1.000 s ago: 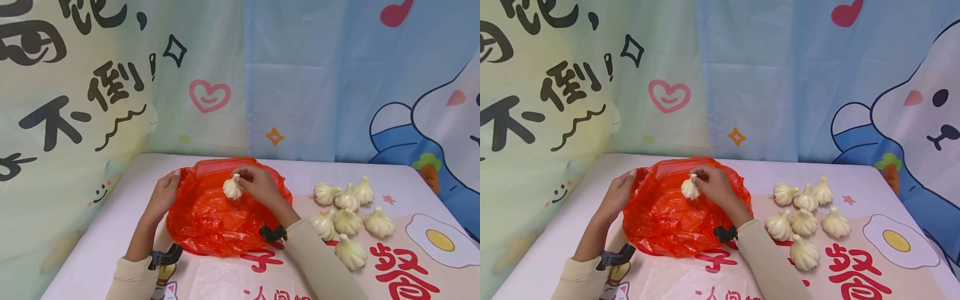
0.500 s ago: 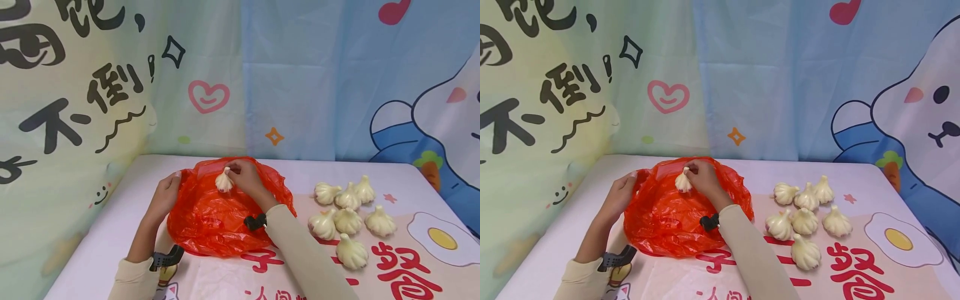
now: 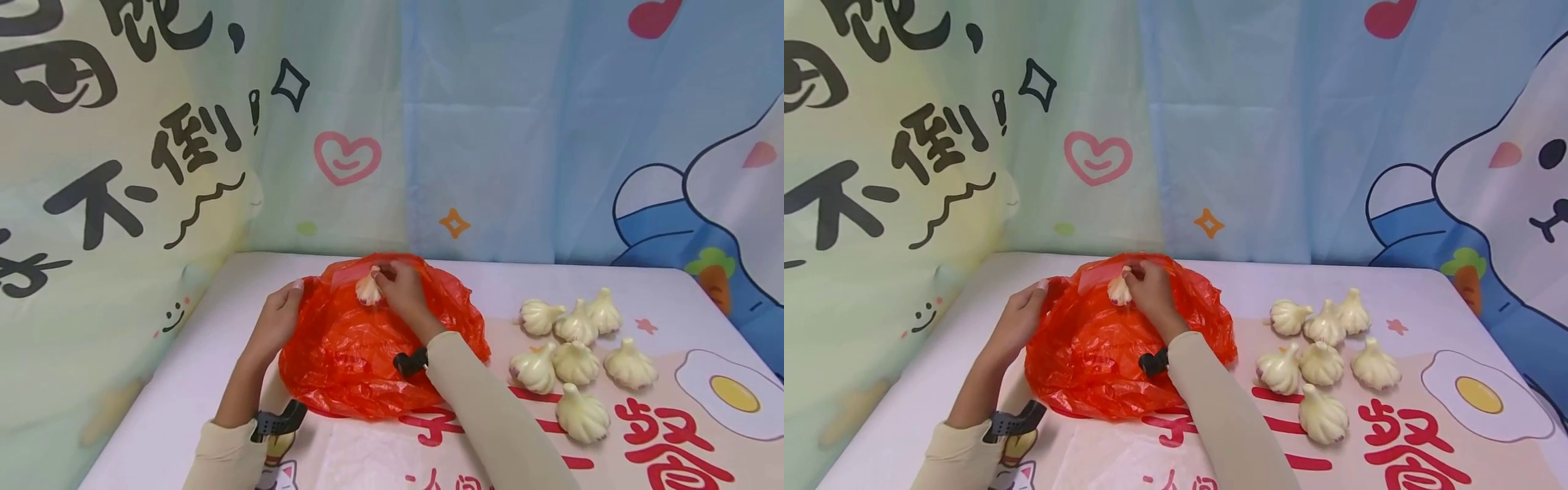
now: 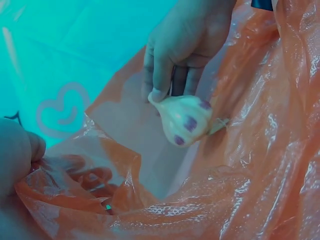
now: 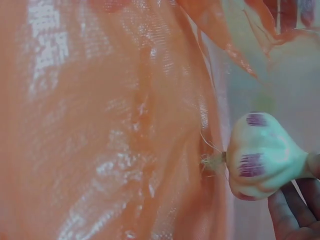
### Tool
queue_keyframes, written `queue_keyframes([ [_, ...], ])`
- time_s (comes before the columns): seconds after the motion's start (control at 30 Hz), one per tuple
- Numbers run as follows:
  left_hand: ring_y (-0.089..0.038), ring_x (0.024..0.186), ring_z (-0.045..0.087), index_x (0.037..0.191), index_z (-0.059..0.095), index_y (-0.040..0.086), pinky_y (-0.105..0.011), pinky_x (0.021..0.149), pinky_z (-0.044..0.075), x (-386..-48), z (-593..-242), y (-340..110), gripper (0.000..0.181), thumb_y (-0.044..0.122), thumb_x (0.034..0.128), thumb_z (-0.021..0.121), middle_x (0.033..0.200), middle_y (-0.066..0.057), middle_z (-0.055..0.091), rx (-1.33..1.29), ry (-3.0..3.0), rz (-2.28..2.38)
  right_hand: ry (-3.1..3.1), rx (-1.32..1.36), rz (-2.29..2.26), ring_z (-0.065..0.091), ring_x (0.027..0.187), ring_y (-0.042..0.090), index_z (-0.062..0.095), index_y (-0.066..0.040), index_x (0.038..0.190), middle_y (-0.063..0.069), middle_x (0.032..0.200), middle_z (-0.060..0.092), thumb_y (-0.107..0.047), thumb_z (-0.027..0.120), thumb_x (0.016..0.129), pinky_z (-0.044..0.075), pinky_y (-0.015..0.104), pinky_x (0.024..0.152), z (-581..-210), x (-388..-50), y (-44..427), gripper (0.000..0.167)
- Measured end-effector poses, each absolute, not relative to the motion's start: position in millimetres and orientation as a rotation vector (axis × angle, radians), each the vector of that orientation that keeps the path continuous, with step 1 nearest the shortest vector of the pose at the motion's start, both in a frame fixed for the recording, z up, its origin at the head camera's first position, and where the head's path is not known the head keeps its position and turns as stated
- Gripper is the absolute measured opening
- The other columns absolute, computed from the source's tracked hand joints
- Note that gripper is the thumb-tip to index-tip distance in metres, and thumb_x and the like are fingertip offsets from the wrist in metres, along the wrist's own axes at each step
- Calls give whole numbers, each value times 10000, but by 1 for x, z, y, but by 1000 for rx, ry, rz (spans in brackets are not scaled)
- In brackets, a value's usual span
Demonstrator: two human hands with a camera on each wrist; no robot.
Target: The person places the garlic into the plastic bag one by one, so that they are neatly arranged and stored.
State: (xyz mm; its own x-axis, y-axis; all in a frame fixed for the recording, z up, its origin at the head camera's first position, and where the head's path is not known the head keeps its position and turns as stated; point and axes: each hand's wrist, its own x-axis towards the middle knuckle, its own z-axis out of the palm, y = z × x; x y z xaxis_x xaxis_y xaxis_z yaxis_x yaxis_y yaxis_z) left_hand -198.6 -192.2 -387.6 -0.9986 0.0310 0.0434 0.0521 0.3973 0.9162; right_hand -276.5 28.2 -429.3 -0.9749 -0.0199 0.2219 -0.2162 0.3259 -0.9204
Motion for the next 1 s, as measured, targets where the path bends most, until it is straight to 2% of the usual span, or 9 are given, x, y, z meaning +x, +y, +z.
queue_keyframes([
  [0.1,-323,1135,562,1379,523,56,-487,979,458,-199,-387,-191,595,497,1035,321,1293,-155,579,-85,-2612,-1711,-2431,235,1718,620,1044,250,667,-54,1195,84,1119,678,-152,668,935,526,353,896,-431,-279,26,278],
  [0.33,-316,1110,573,1367,532,62,-469,962,476,-199,-385,-190,588,501,1033,328,1269,-152,589,-75,-2614,-1721,-2603,278,1720,574,1167,253,533,-81,1374,93,1293,602,-129,692,914,498,356,937,-437,-279,23,489],
  [0.5,-318,1109,576,1375,524,62,-466,949,485,-199,-385,-190,593,504,1032,328,1274,-149,587,-77,-2613,-1728,-2641,316,1680,599,1069,228,583,-76,1335,68,1228,629,-195,675,928,515,346,912,-436,-279,20,434],
  [0.67,-312,1114,573,1374,524,59,-467,957,479,-200,-386,-190,593,501,1035,320,1276,-150,585,-57,-2622,-1718,-2600,245,1699,585,1077,231,598,-92,1317,63,1213,630,-244,657,938,505,363,932,-438,-280,16,413],
  [0.8,-309,1111,572,1379,520,63,-464,961,476,-199,-387,-190,596,503,1035,312,1277,-148,585,-36,-2632,-1712,-2607,206,1726,582,1100,251,606,-91,1298,77,1220,628,-209,691,920,498,378,943,-445,-280,14,406],
  [1.0,-297,1113,573,1357,542,60,-460,962,478,-199,-387,-192,574,481,1042,313,1259,-139,595,-70,-2611,-1718,-2621,304,1715,596,1058,254,656,-48,1209,84,1152,656,-102,703,899,492,376,953,-452,-281,13,317],
])
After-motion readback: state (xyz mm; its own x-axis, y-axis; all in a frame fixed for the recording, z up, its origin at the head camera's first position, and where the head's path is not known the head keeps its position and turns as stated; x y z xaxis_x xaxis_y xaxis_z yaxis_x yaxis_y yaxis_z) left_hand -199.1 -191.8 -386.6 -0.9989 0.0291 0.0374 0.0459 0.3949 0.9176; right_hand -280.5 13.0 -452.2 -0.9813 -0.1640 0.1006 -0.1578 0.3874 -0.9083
